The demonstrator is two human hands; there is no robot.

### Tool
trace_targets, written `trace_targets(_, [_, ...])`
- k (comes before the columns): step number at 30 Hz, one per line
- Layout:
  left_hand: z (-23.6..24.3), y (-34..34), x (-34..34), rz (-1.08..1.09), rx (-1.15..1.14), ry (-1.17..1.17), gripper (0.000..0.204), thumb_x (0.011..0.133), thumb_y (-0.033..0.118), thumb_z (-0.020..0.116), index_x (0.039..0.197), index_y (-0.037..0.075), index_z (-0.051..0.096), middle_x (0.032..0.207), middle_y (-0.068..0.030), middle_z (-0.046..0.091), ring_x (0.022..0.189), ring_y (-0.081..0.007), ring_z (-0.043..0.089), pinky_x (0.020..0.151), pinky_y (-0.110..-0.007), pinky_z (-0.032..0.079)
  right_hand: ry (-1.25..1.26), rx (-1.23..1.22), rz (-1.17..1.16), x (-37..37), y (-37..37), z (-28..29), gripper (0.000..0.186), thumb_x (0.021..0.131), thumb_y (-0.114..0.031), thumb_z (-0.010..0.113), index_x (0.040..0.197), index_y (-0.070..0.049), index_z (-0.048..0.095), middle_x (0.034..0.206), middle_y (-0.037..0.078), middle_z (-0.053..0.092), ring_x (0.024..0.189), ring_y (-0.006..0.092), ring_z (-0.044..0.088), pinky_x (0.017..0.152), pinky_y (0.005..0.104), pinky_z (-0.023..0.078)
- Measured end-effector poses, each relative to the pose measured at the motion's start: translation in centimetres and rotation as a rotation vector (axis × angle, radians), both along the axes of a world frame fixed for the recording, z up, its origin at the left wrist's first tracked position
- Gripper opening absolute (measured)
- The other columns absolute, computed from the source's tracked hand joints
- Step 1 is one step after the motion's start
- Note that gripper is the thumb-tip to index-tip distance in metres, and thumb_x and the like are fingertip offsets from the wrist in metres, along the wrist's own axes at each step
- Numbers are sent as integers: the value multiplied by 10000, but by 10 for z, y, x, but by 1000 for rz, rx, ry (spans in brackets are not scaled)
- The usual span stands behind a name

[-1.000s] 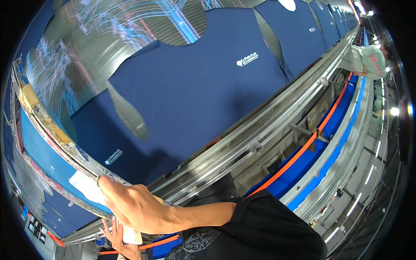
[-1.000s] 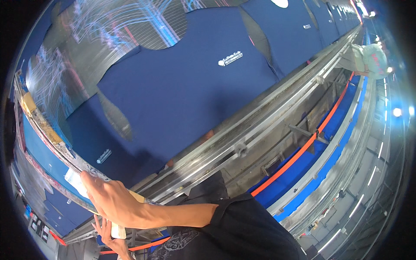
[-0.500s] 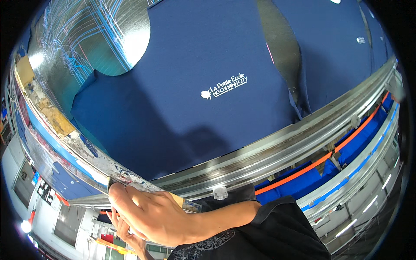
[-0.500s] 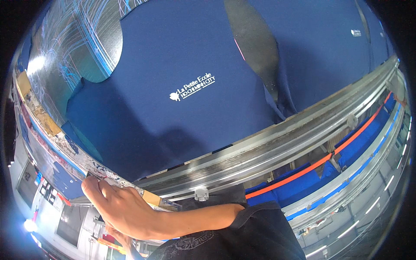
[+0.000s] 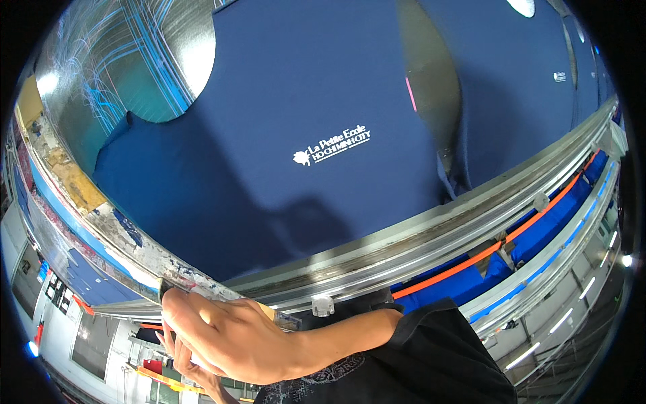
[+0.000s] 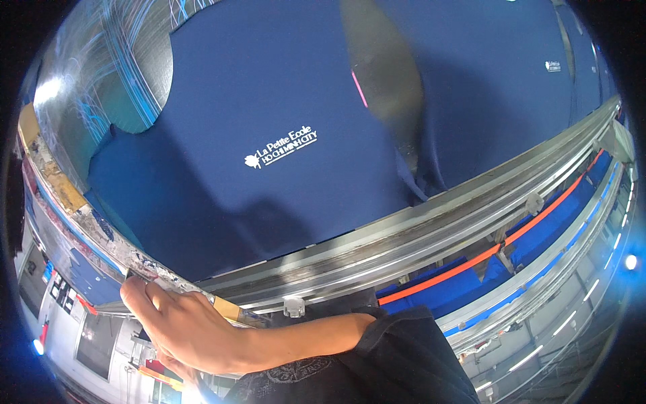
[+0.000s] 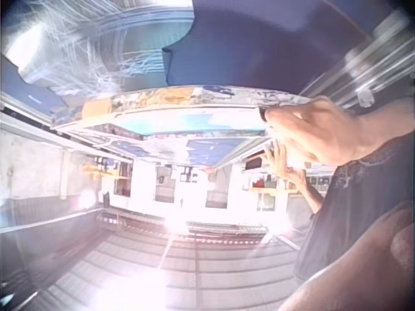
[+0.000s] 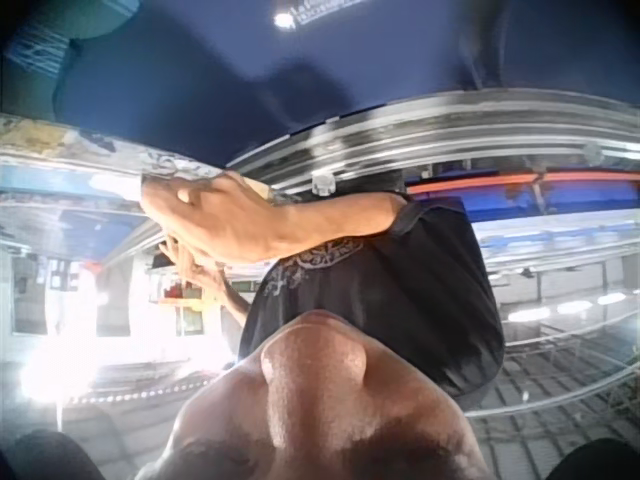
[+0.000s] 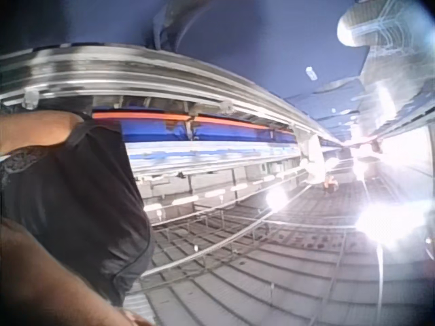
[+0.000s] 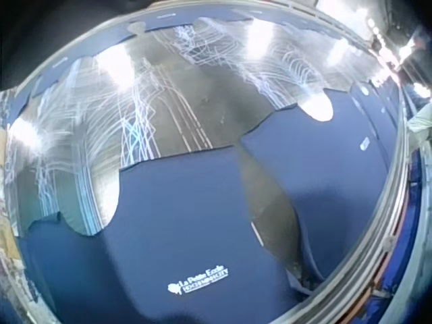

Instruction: The person uses a squeegee to apply white ink through a screen onto a blue t-shirt laid on a printing table. They repeatedly pull the squeegee across the screen, lift it, and reposition the shirt as needed.

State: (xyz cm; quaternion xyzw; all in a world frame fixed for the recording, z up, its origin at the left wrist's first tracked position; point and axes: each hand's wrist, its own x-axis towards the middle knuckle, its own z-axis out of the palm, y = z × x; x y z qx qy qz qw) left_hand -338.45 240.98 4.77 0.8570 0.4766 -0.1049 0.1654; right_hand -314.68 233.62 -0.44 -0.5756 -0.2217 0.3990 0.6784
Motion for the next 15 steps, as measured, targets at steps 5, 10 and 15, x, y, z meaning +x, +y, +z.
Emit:
trace_targets(5, [9, -14, 27, 0, -19, -61, 410, 864, 420, 720, 1000, 37, 780, 1073, -83, 772, 1397, -428, 510, 1230, -680, 166, -43, -31, -58, 28, -13, 19, 638, 742, 41, 705, 1316, 71, 430, 910, 200, 614, 641, 336, 679, 532, 426, 550])
trace_targets(10, [27, -48, 48, -65, -74, -110, 535, 848, 435, 750, 1228, 59, 732, 1339, -215, 668, 1379, -385, 520, 1245, -583, 193, -6, 21, 33, 82, -48, 27, 435, 863, 7, 612, 1222, 47, 369, 869, 190, 614, 564, 267, 701, 490, 386, 566])
trace_targets(15, [28, -98, 150, -101, -93, -108, 579, 834, 463, 778, 1252, 63, 744, 1351, -208, 660, 1372, -401, 533, 1261, -583, 197, -21, -13, 90, 157, -96, 41, 528, 805, 9, 647, 1249, 60, 366, 938, 221, 618, 611, 285, 712, 527, 397, 589])
